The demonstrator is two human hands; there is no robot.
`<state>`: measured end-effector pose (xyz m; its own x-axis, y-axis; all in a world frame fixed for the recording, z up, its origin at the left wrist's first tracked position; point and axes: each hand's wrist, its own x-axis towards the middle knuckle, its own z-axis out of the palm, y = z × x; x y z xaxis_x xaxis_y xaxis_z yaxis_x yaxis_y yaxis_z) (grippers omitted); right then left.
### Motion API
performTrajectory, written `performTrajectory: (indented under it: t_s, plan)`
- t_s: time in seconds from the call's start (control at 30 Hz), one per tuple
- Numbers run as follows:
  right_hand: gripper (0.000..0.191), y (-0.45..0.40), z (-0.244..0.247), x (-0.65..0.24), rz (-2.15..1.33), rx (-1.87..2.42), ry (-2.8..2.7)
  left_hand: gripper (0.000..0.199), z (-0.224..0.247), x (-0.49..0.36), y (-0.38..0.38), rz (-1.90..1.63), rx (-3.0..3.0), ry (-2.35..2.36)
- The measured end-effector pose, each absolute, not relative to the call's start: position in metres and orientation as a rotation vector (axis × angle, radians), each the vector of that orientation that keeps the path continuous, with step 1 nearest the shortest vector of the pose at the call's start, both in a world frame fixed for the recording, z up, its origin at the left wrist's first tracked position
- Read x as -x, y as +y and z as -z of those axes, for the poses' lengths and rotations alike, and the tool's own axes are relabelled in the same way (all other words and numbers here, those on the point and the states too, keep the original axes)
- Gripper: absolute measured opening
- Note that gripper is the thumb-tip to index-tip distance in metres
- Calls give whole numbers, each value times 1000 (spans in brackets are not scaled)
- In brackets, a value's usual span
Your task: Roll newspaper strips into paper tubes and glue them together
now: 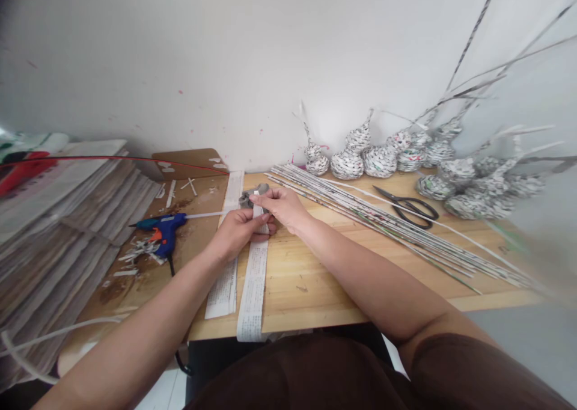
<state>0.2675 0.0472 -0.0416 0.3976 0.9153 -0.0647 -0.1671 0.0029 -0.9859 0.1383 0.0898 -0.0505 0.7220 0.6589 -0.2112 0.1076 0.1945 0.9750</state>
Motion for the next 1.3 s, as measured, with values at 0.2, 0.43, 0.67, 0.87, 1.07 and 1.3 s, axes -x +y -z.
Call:
performTrajectory:
  t_s: [0.2, 0.43, 0.67, 0.87, 1.07, 1.3]
  plan:
    - [32, 44, 39, -280, -1226, 1226, -1092, 40, 49, -137, 91, -431, -1334, 683]
    - [30, 44, 41, -280, -1142, 1292, -995, 34, 53, -137, 92, -424, -1337, 623]
    - [35, 42, 37, -271, -1153, 1328, -918, 36, 55, -136, 94, -406, -1336, 646]
    - [38, 43, 38, -271, -1167, 1321, -912, 35, 54, -136, 94, -414, -1309, 614]
    - [33, 43, 39, -280, -1216, 1268, -1017, 40, 54, -136, 92, -404, -1302, 609]
    - [38, 43, 40, -272, -1165, 1249, -963, 37, 53, -137, 93, -380, -1366, 559]
